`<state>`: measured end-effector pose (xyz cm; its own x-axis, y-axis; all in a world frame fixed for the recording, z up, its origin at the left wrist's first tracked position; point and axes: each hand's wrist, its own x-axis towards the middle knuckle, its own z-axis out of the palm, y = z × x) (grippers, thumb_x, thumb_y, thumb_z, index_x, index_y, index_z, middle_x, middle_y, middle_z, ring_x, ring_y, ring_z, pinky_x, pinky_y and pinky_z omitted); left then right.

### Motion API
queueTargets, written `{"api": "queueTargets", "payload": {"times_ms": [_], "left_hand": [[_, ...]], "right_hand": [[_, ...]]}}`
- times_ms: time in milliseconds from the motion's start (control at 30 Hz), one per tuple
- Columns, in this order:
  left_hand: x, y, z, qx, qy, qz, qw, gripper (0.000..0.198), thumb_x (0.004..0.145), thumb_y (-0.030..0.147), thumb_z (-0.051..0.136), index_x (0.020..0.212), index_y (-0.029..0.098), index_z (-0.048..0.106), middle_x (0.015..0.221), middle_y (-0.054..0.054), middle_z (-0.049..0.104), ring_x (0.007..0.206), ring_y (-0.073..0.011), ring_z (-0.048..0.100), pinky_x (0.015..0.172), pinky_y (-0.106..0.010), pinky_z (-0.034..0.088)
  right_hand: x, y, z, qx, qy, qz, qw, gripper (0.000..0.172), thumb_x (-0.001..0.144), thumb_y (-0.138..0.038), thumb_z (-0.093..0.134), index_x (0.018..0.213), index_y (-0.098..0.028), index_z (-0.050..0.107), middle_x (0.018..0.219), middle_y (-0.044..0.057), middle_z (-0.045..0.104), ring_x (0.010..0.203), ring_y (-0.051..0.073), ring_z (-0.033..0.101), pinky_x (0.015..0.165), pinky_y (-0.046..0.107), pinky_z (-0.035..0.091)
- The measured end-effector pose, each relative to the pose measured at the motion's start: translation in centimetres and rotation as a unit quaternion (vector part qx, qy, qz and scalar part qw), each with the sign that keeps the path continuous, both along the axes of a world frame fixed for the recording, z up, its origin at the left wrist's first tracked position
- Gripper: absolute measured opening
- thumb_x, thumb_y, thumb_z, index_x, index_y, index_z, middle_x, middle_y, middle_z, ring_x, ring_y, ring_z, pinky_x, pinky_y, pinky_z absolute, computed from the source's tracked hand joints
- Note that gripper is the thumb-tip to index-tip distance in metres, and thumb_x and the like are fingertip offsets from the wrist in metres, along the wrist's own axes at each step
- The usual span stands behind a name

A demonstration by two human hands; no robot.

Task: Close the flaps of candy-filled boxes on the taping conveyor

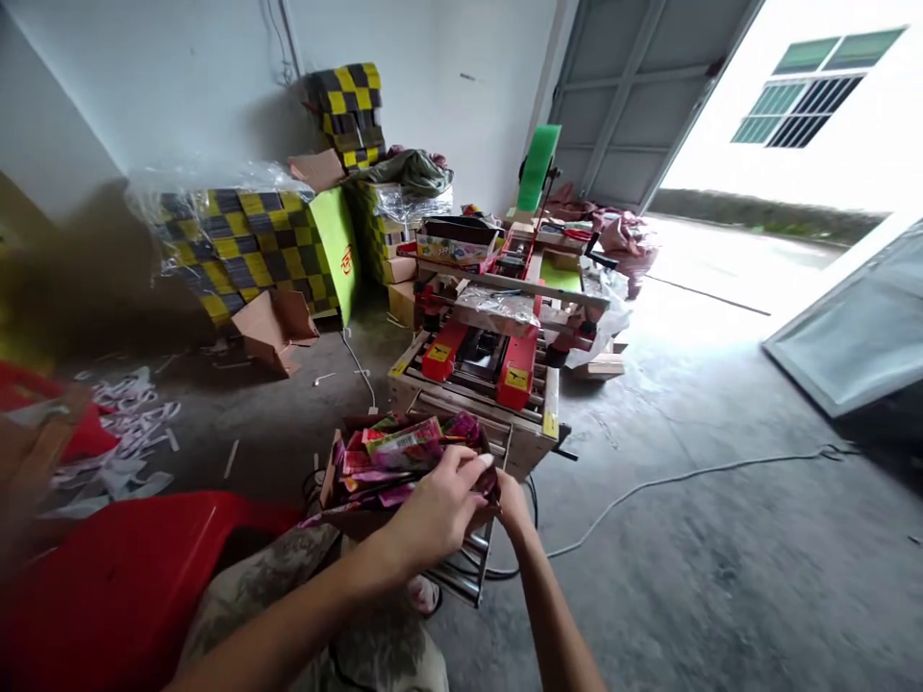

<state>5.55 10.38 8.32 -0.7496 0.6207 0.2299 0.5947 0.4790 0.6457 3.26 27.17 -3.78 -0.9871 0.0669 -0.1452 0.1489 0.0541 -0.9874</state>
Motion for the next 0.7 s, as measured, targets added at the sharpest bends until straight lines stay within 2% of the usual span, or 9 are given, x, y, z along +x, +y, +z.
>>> {"api": "queueTargets", "payload": {"times_ms": [100,200,267,300,400,433,467,533,700], "left_hand": [[1.0,-5.3,0.7,0.111,0.151,-0.033,0.982,0.037,0.086,0.015,0.048,0.122,0.023,0.050,0.113,-0.009,0.052,0.105,-0.0175,0.054,0.092,-0.029,0.047],[1.2,-12.4,0.2,0.092,0.246,0.098,0.960,0.044,0.082,0.026,0.060,0.124,0.023,0.047,0.112,-0.010,0.051,0.104,-0.0221,0.053,0.089,-0.036,0.049],[1.1,-16.2,-1.4,0.030,0.195,0.184,0.963,0.057,0.075,0.038,0.068,0.124,0.020,0.045,0.112,-0.011,0.051,0.095,-0.0230,0.057,0.078,-0.035,0.053],[1.1,-17.6,-2.3,0.003,0.147,0.198,0.969,0.053,0.076,0.041,0.066,0.120,0.020,0.048,0.108,-0.010,0.053,0.089,-0.0216,0.059,0.072,-0.032,0.053],[1.5,-19.2,-4.6,-0.019,0.034,0.175,0.984,0.017,0.088,0.035,0.050,0.095,0.022,0.058,0.089,-0.003,0.061,0.076,-0.0157,0.062,0.066,-0.025,0.050],[1.6,-19.3,-4.8,-0.018,0.023,0.169,0.985,0.017,0.091,0.033,0.046,0.087,0.022,0.059,0.083,-0.002,0.062,0.074,-0.0148,0.062,0.066,-0.024,0.049],[1.8,-19.4,-4.6,-0.019,0.023,0.166,0.986,0.020,0.092,0.032,0.044,0.082,0.022,0.059,0.079,-0.001,0.062,0.073,-0.0143,0.061,0.066,-0.023,0.048],[1.9,-19.9,-2.8,-0.037,0.041,0.163,0.985,0.021,0.092,0.031,0.044,0.080,0.022,0.059,0.075,0.000,0.061,0.068,-0.0133,0.060,0.062,-0.022,0.045],[1.6,-20.7,4.7,-0.022,0.173,0.169,0.970,0.010,0.087,0.033,0.052,0.085,0.026,0.058,0.075,0.002,0.061,0.065,-0.0133,0.058,0.058,-0.022,0.044]], "right_hand": [[1.4,1.6,1.0,-0.019,0.006,-0.021,1.000,0.040,0.071,-0.050,0.069,0.092,-0.017,0.061,0.085,0.004,0.064,0.079,0.022,0.057,0.068,0.031,0.047],[2.8,2.3,3.0,-0.075,0.032,0.013,0.997,0.046,0.075,-0.052,0.065,0.103,-0.017,0.056,0.081,0.002,0.059,0.072,0.016,0.052,0.067,0.029,0.044],[3.4,2.1,4.4,-0.089,0.052,0.048,0.994,0.043,0.074,-0.049,0.069,0.100,-0.018,0.054,0.076,-0.001,0.053,0.068,0.013,0.048,0.064,0.026,0.041],[3.5,1.9,5.0,-0.089,0.056,0.062,0.993,0.040,0.073,-0.046,0.071,0.097,-0.019,0.053,0.074,-0.002,0.051,0.066,0.012,0.046,0.061,0.024,0.040],[3.6,1.5,5.9,-0.085,0.047,0.080,0.992,0.037,0.069,-0.038,0.077,0.088,-0.019,0.050,0.071,-0.004,0.047,0.062,0.010,0.042,0.057,0.022,0.036],[3.6,1.5,6.0,-0.082,0.044,0.076,0.993,0.037,0.069,-0.037,0.077,0.086,-0.019,0.050,0.070,-0.005,0.047,0.061,0.009,0.041,0.057,0.022,0.036],[3.6,1.5,5.9,-0.076,0.043,0.072,0.994,0.036,0.069,-0.038,0.076,0.085,-0.019,0.050,0.071,-0.004,0.048,0.062,0.010,0.042,0.057,0.022,0.037],[3.8,1.8,5.8,-0.060,0.039,0.067,0.995,0.034,0.071,-0.040,0.074,0.084,-0.019,0.051,0.073,-0.004,0.050,0.064,0.010,0.044,0.060,0.023,0.039],[4.3,2.2,5.6,-0.020,0.043,0.057,0.997,0.032,0.075,-0.044,0.070,0.083,-0.018,0.054,0.078,0.000,0.052,0.072,0.013,0.048,0.067,0.026,0.041]]}}
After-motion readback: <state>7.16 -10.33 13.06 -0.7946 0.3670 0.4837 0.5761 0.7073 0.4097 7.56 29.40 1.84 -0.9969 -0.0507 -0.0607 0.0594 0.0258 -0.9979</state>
